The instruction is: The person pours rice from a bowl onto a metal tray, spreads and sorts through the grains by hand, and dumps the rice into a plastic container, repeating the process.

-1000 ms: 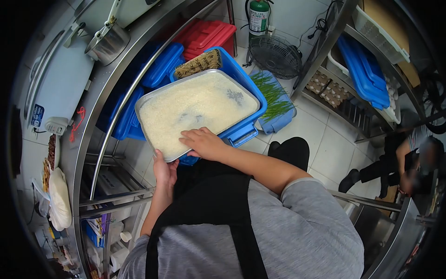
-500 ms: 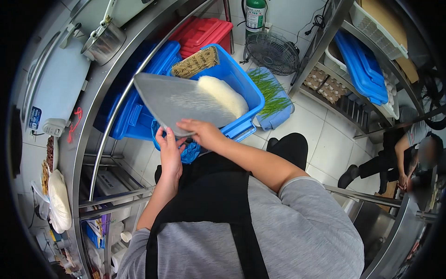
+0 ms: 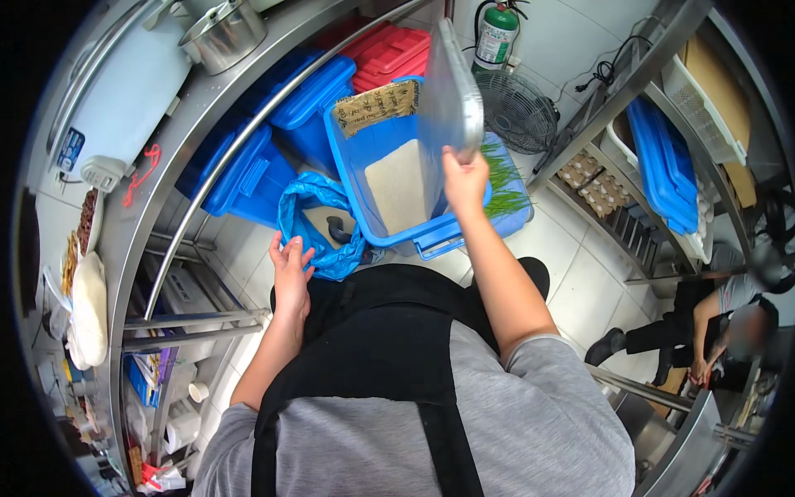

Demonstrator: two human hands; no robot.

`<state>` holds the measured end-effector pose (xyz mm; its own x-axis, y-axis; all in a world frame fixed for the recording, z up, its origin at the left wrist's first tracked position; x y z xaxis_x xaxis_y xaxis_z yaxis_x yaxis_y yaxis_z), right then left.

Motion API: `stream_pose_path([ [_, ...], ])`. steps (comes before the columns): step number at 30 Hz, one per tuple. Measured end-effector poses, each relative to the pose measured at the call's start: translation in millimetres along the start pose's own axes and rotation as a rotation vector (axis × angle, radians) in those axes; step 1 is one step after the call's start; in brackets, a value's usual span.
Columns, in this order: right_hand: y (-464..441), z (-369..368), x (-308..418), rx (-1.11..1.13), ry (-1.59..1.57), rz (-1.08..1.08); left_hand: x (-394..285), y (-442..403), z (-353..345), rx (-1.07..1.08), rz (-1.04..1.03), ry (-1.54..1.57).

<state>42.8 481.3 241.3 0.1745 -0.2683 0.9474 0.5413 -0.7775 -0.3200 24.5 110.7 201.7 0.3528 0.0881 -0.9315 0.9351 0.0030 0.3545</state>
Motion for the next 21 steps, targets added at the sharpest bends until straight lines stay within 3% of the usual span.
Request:
stream_pose_path([
  [3, 25, -27, -6, 0.186, 0.196, 0.002, 1, 0, 1, -0.012, 0.0, 0.026],
  [5, 32, -38, 19, 0.196, -0.09, -0.072, 0, 0, -4, 0.002, -0.005, 0.053],
  [8, 23, -42, 15, 0.203, -0.226, -0.142, 1, 0, -9, 0.02, 0.005, 0.062],
  [14, 6, -6, 46, 0.128, -0.158, -0.109, 3, -3, -2, 0.011, -0.004, 0.092],
  [17, -10, 31, 103, 0.112, -0.135, -0.004, 14, -8, 9, -0.031, 0.028, 0.105],
  [19, -22, 53, 136, 0.126, -0.228, 0.165, 20, -13, 14, -0.045, 0.043, 0.133],
  [21, -25, 63, 167, 0.217, -0.126, 0.317, 26, -17, 18, -0.058, 0.063, 0.16],
])
Point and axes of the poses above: each hand's wrist, its own y-axis away from the middle knuckle, its own z-axis out of the back of the hand, x = y × z, the point moved 9 cm from there along -y, towards the middle knuckle, and after that the axes turned 7 degrees about y, right-handed, at the moved point
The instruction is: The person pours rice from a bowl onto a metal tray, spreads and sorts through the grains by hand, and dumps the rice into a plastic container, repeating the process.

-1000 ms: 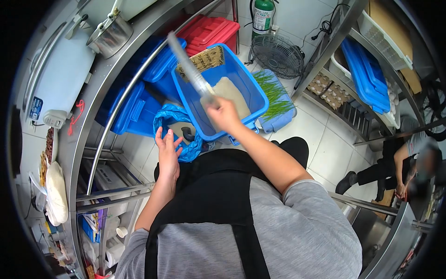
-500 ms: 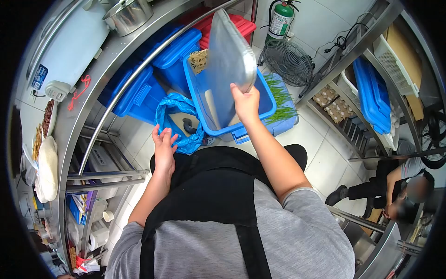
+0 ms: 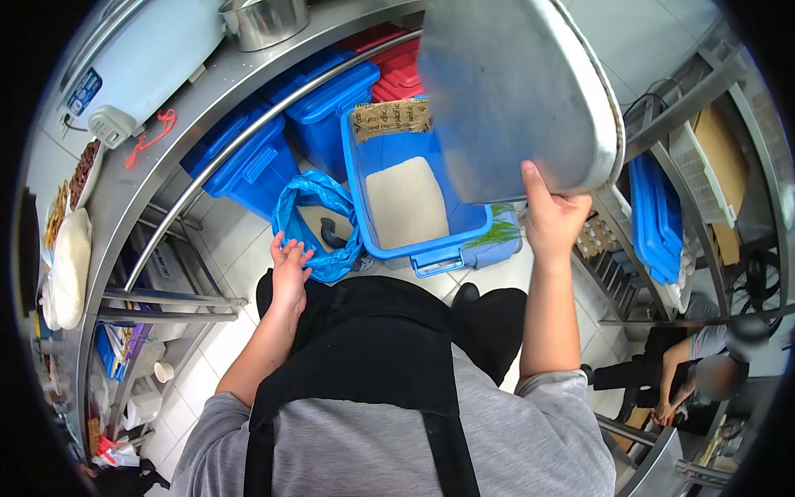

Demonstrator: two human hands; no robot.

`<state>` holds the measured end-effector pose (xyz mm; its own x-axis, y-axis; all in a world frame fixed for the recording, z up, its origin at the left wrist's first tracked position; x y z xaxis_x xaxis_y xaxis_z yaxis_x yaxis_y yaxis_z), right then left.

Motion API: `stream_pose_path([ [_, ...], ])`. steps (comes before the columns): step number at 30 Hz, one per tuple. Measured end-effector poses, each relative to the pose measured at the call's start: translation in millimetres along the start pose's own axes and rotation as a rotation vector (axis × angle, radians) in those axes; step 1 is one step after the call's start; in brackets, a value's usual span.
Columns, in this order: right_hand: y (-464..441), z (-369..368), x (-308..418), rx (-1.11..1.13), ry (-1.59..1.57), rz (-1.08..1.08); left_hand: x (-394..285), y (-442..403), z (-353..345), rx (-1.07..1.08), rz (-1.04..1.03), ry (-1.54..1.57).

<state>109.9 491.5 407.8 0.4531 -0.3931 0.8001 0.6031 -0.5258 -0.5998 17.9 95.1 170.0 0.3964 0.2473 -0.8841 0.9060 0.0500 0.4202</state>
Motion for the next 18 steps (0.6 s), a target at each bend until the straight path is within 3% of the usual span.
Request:
stream_pose_path([
  [3, 4, -25, 14, 0.131, 0.204, 0.014, 7, -8, 4, -0.016, 0.022, 0.035],
  [4, 8, -38, 2, 0.282, 0.475, 0.083, 11, -10, 4, -0.022, 0.039, 0.035],
  [5, 20, -61, 3, 0.407, 0.547, 0.3, 14, -11, 4, -0.027, 0.056, 0.031],
  [8, 69, -129, -52, 0.732, 0.635, 0.4, 19, -10, 0, -0.016, 0.073, 0.026],
  [14, 149, -201, -153, 0.793, 1.015, 0.607, 14, -9, 3, -0.029, 0.037, -0.016],
  [18, 175, -220, -188, 0.885, 1.109, 0.606, 21, -23, 23, -0.085, 0.021, -0.012],
])
Point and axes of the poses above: each hand's wrist, its own y-axis away from the middle knuckle, its own z-axis out of the back of the hand, x = y × z, the point moved 9 cm from there along -y, towards the middle knuckle, and after that the axes turned 7 degrees about y, right-handed, at the moved point
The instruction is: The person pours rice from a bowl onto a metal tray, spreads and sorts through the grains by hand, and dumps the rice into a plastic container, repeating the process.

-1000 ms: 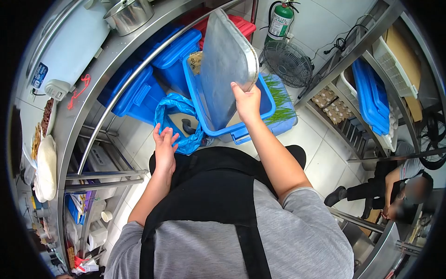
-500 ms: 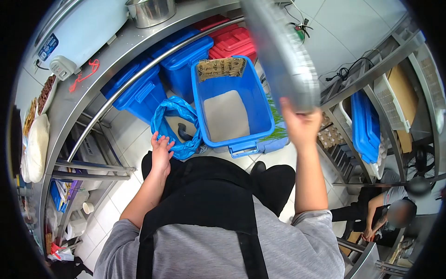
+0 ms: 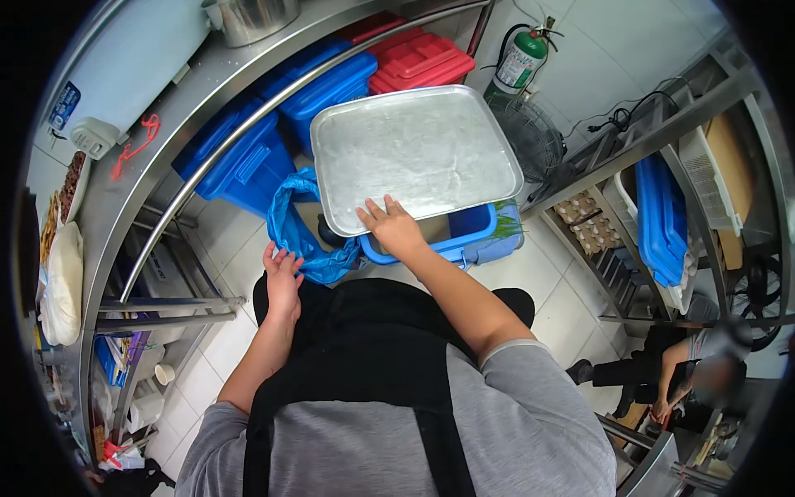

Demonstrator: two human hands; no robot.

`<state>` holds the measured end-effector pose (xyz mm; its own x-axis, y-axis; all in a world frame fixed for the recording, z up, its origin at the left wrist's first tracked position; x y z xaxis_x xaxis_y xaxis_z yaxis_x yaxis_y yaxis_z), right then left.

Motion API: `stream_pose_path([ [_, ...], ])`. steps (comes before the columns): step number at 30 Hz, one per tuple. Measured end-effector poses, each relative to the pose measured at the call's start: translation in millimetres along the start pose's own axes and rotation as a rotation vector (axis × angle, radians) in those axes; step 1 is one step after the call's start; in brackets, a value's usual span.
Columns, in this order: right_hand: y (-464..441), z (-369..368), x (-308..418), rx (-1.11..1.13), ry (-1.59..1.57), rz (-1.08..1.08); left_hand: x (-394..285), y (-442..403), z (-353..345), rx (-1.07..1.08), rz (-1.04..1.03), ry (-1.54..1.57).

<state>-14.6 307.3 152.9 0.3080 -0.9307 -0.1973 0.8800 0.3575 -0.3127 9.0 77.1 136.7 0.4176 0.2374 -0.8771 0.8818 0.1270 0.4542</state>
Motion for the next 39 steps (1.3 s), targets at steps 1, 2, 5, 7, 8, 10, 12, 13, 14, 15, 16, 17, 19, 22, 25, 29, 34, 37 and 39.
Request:
stream_pose_path([
  [1, 3, -4, 0, 0.015, -0.016, 0.006, 4, -9, 4, -0.009, 0.004, 0.005],
  [2, 10, -8, -3, 0.036, -0.14, 0.032, 10, -16, 10, -0.021, 0.011, 0.008],
  [5, 35, -5, -34, 0.173, -0.226, -0.021, 31, -49, 19, -0.046, 0.069, -0.005],
  [7, 60, -2, -73, 0.145, -0.121, -0.163, 52, -85, 21, -0.047, 0.106, -0.009],
  [8, 71, -6, -95, 0.1, -0.1, -0.248, 67, -107, 18, -0.009, 0.131, -0.034],
  [10, 75, 3, -125, 0.066, -0.172, -0.433, 97, -151, 9, 0.031, 0.167, -0.073],
  [12, 75, 0, -124, 0.09, -0.242, -0.422, 130, -197, 3, -0.004, 0.2, -0.16],
  [13, 77, -2, -124, 0.104, -0.253, -0.437, 150, -222, 3, -0.003, 0.215, -0.178],
  [14, 77, 0, -126, 0.066, -0.243, -0.458, 171, -251, 5, 0.004, 0.236, -0.344],
  [15, 77, 2, -128, 0.035, -0.236, -0.475, 195, -271, 11, 0.009, 0.264, -0.51],
  [16, 77, 0, -128, 0.058, -0.25, -0.483, 217, -281, 13, 0.005, 0.287, -0.524],
  [17, 75, 2, -128, 0.052, -0.217, -0.486, 237, -290, 20, -0.098, 0.301, -0.468],
  [19, 75, -3, -131, 0.052, -0.172, -0.501, 284, -320, 35, -0.263, 0.359, -0.502],
  [22, 68, -4, -130, 0.121, -0.111, -0.474, 367, -345, 9, -0.032, 0.54, -0.027],
  [25, 71, -9, -133, 0.208, -0.141, -0.496, 404, -340, 9, -0.086, 0.583, 0.028],
  [29, 70, -13, -132, 0.244, -0.154, -0.464, 395, -356, 21, -0.117, 0.49, -0.078],
  [34, 71, -16, -132, 0.267, -0.157, -0.432, 306, -432, 28, -0.028, 0.127, -0.505],
  [37, 69, -16, -131, 0.272, -0.152, -0.398, 272, -437, -4, 0.122, -0.149, -0.914],
  [39, 69, -17, -130, 0.271, -0.159, -0.396, 291, -407, -43, 0.349, -0.249, -1.138],
])
Point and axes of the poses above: each hand's wrist, its own y-axis away from the middle knuckle, its own z-axis out of the back of the hand, x = y × z, the point moved 9 cm from there along -y, towards the middle knuckle, and after that the axes turned 7 degrees about y, right-handed, at the moved point
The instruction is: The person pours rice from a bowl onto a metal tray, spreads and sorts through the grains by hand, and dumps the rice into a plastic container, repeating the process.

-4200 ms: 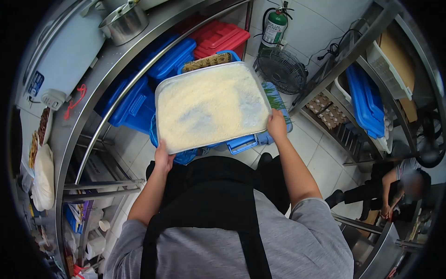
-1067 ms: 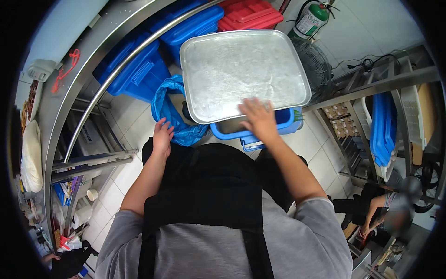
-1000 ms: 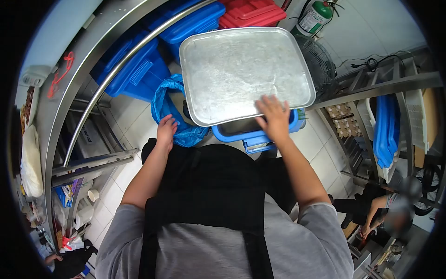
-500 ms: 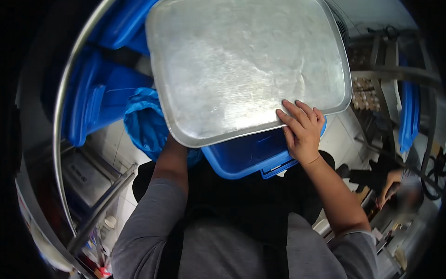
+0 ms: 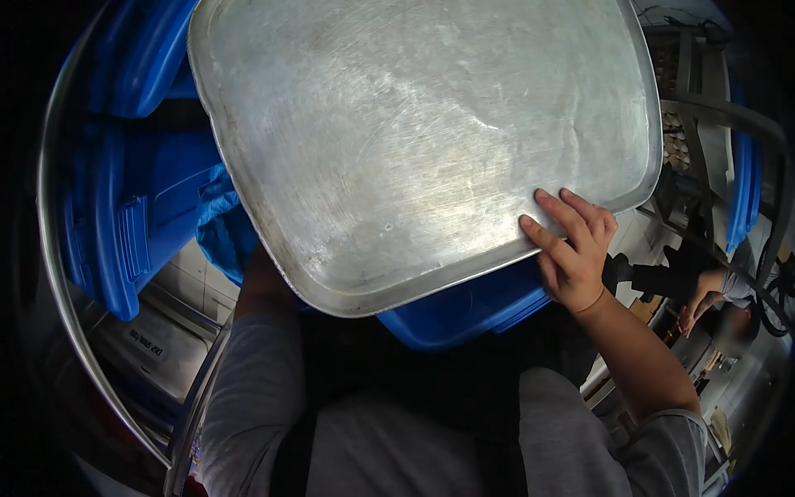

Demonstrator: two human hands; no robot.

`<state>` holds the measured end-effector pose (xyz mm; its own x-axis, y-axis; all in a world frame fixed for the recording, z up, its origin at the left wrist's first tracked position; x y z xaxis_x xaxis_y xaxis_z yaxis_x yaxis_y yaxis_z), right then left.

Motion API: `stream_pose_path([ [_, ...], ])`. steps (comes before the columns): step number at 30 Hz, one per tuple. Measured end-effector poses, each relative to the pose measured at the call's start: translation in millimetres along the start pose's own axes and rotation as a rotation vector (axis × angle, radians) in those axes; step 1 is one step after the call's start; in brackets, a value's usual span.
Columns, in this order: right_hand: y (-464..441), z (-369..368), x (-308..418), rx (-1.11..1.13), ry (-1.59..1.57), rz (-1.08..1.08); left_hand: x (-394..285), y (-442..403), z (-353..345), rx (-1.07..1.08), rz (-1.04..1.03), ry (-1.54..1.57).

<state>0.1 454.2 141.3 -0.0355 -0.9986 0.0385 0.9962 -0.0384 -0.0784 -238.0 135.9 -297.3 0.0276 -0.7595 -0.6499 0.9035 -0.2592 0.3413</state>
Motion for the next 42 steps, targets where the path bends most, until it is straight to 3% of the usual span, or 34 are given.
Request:
stream_pose_path([
  [5, -2, 1, -1, -0.009, -0.009, 0.002, -31, 64, -125, 0.507, -0.119, -0.399],
  [10, -3, 3, 0, -0.017, -0.01, 0.007, -15, 61, -136, 0.575, -0.109, -0.494],
  [18, -1, 4, 0, -0.028, -0.023, 0.0, 1, 32, -81, 0.585, -0.103, -0.369],
  [26, 2, 9, 3, -0.112, -0.063, 0.007, 26, 42, 42, 0.35, -0.015, 0.109],
  [27, 3, 10, 2, -0.124, -0.061, -0.008, 28, 51, 57, 0.294, 0.017, 0.175],
  [28, 4, 11, 0, -0.14, -0.057, -0.021, -5, 74, 85, 0.258, 0.206, 0.361],
  [30, 6, 11, 1, -0.172, -0.062, -0.012, 6, 90, 101, 0.111, 0.233, 0.382],
  [32, 7, 13, 2, -0.209, -0.066, 0.002, -27, 124, 138, -0.075, 0.323, 0.382],
  [35, 9, 14, 4, -0.242, -0.056, 0.018, 2, 148, 125, -0.187, 0.441, 0.627],
  [39, 11, 14, 2, -0.259, -0.069, -0.003, -14, 190, 122, -0.293, 0.581, 0.776],
  [41, 13, 14, 2, -0.279, -0.083, -0.005, 11, 206, 105, -0.438, 0.743, 0.901],
  [42, 14, 14, 1, -0.283, -0.093, -0.012, 30, 202, 91, -0.4, 0.742, 0.939],
])
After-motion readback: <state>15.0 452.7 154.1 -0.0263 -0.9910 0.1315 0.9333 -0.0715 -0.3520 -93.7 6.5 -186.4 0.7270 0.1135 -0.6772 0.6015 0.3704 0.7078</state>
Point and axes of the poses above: each hand's wrist, its own y-axis away from the middle knuckle, its own z-axis out of the back of the hand, x = y × z, the point moved 9 cm from there along -y, towards the middle knuckle, and after that the axes turned 7 degrees about y, right-handed, at the moved point
